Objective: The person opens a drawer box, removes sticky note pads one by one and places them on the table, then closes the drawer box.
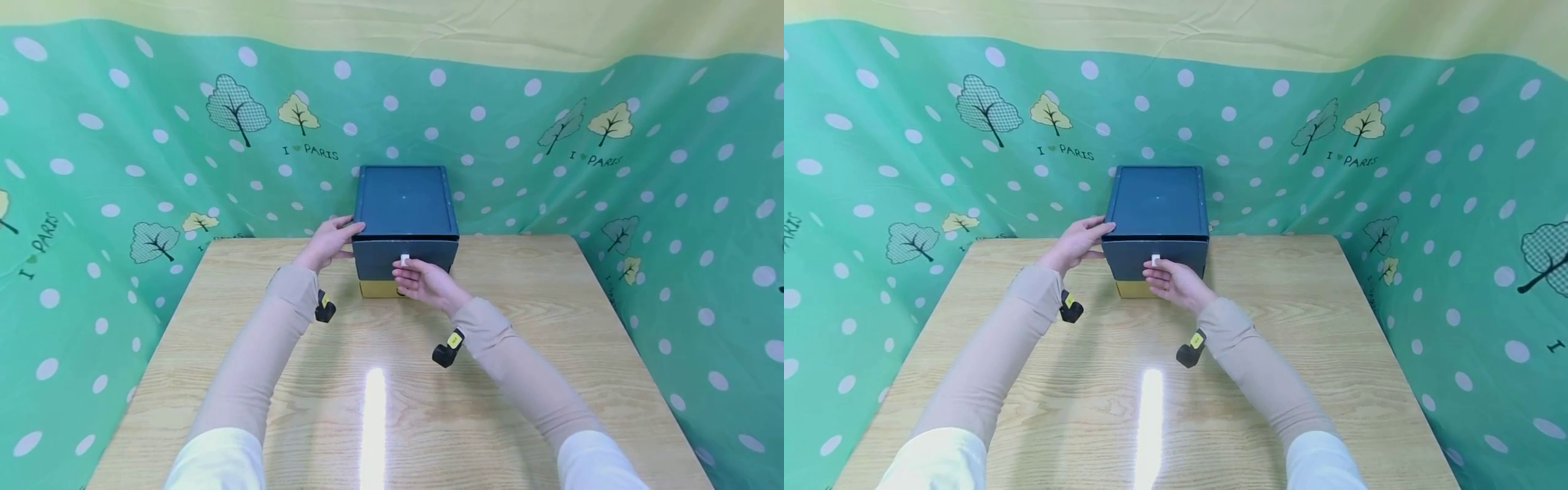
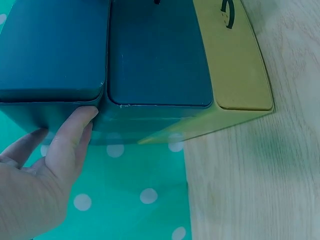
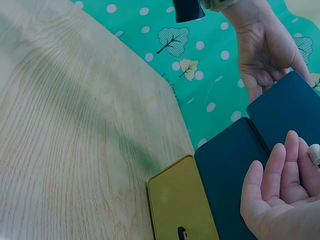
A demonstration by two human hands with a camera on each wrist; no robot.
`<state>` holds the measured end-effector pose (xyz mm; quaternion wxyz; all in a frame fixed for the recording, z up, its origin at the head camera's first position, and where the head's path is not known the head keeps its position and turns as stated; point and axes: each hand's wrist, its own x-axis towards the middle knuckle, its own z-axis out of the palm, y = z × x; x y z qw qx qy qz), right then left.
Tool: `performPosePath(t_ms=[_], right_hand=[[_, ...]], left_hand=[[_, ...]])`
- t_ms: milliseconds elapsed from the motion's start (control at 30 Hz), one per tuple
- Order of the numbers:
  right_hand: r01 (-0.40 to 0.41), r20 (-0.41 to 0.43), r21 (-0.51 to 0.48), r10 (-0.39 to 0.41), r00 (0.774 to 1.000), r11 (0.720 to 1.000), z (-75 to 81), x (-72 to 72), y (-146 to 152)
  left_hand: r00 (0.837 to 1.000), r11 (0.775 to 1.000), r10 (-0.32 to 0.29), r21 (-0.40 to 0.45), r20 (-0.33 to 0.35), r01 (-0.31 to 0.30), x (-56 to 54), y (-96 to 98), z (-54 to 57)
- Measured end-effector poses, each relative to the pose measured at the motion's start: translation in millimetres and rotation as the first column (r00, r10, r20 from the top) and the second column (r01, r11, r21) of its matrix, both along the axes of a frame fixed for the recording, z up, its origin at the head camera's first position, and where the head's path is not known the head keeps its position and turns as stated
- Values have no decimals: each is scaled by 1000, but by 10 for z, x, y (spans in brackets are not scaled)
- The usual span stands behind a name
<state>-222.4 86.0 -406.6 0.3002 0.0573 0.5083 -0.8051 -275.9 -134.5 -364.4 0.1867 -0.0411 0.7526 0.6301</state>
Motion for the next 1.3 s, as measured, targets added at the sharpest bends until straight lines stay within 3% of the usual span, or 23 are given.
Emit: performPosePath(t_ms=[200, 367, 667, 1300], right_hand=[[-32, -61, 25, 33, 998, 999, -56, 24, 27], [-82, -106, -13, 81, 991, 997, -144, 23, 80], [-52, -33, 37, 53, 998, 998, -5, 97, 60], [-81, -43, 74, 84, 996, 994, -6, 167, 65]], left_hand=[[1000, 1000, -1, -17, 6, 1, -10, -2, -9], [1000, 1000, 2, -20, 12, -1, -2, -5, -7], [1000, 1000, -2, -12, 1, 2, 2, 5, -9], [1000, 1000, 0, 1, 10, 0, -10, -13, -20]])
